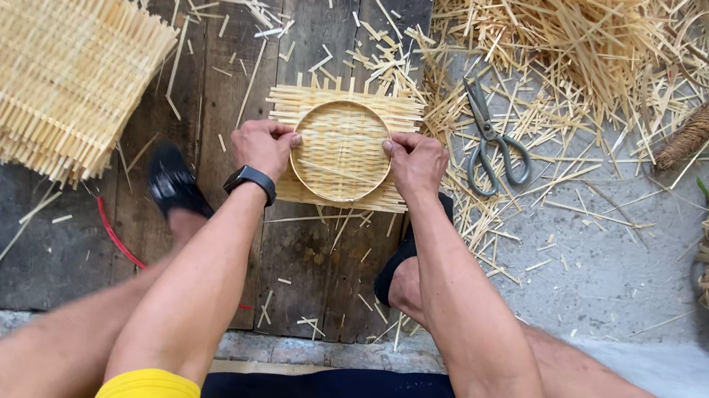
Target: The person weaves a circular bamboo basket by placing a pre-woven mat over a circular frame, folding the edges, and trimming excess with shears. They repeat this process for multiple baskets, using a wooden block to press the edges.
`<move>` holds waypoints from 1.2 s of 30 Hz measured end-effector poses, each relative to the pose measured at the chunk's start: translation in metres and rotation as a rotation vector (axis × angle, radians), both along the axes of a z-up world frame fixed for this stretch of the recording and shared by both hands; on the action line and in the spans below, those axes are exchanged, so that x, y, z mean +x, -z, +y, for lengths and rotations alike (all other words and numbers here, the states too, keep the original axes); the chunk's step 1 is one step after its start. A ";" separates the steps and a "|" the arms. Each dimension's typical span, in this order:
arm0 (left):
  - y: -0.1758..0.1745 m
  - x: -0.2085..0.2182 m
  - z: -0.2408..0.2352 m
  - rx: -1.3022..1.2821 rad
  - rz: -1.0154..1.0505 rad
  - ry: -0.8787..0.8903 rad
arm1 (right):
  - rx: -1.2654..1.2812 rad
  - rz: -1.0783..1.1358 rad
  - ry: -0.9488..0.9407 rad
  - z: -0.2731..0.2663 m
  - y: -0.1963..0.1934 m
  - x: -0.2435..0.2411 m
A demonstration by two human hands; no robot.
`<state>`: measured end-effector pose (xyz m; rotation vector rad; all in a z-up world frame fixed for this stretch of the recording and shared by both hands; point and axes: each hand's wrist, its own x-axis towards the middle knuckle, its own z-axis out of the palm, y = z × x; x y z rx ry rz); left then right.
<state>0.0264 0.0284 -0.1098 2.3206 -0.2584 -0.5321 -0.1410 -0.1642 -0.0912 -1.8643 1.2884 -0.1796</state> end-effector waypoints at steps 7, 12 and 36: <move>0.017 0.009 0.003 -0.022 0.035 0.048 | 0.034 -0.005 0.026 -0.002 0.008 -0.003; 0.018 0.019 0.007 -0.110 0.266 -0.016 | 0.023 -0.022 0.022 -0.003 0.013 -0.002; -0.007 0.033 -0.039 -0.077 -0.383 0.569 | -0.377 0.146 -0.988 0.042 -0.041 0.036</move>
